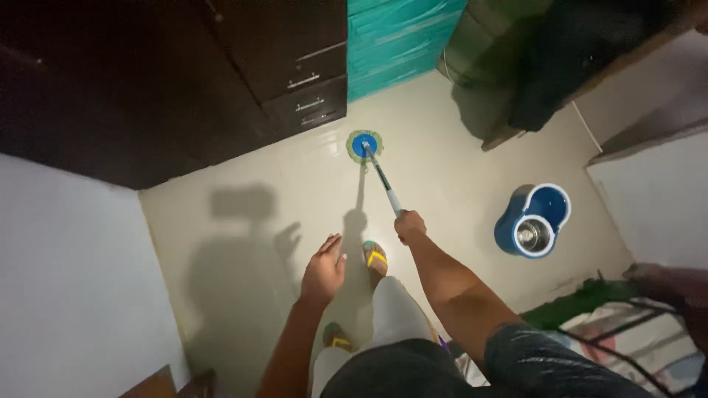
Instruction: The person assembles a mop by attaching the head to the pole and then uses it to mop the floor in a room with a bed and a cat.
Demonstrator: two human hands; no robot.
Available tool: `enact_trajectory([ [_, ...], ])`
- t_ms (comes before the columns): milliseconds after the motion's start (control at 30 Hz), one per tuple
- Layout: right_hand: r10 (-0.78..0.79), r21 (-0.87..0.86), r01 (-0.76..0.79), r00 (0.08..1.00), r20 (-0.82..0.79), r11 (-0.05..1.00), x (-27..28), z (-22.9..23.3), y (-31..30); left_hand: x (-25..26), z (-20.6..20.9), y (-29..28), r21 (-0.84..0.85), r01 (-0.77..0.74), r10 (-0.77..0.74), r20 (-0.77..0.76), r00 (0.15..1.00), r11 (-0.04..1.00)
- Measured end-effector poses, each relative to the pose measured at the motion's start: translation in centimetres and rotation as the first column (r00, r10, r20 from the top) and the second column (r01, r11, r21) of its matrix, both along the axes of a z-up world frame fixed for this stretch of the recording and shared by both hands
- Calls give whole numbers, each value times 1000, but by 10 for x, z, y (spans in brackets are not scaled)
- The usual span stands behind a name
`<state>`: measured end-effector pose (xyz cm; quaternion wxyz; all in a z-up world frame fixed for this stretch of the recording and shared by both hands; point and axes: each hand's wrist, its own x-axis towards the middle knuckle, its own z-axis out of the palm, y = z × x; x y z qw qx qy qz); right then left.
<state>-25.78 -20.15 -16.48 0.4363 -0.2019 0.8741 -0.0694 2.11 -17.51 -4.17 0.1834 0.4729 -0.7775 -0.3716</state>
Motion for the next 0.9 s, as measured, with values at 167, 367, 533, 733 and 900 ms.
enact_trajectory([
  [167,23,-41,-24,1000,-17,999,-36,1,-70,-34,-11,-43,-17,10,-10,40,999,1000],
  [367,76,-67,-72,995,59,995,-77,-30,-136,-57,-11,-76,143,-72,57,102,993,987],
  [533,39,-36,-33,982,186,999,-100,-30,-142,-56,-24,-68,120,-36,26,84,996,992],
  [733,336,55,-333,940,-63,941,-86,-16,-62,-46,-29,-42,21,64,-65,38,997,998],
  [900,328,61,-326,943,-47,944,-54,-11,46,-27,2,-14,92,46,-50,38,998,995],
])
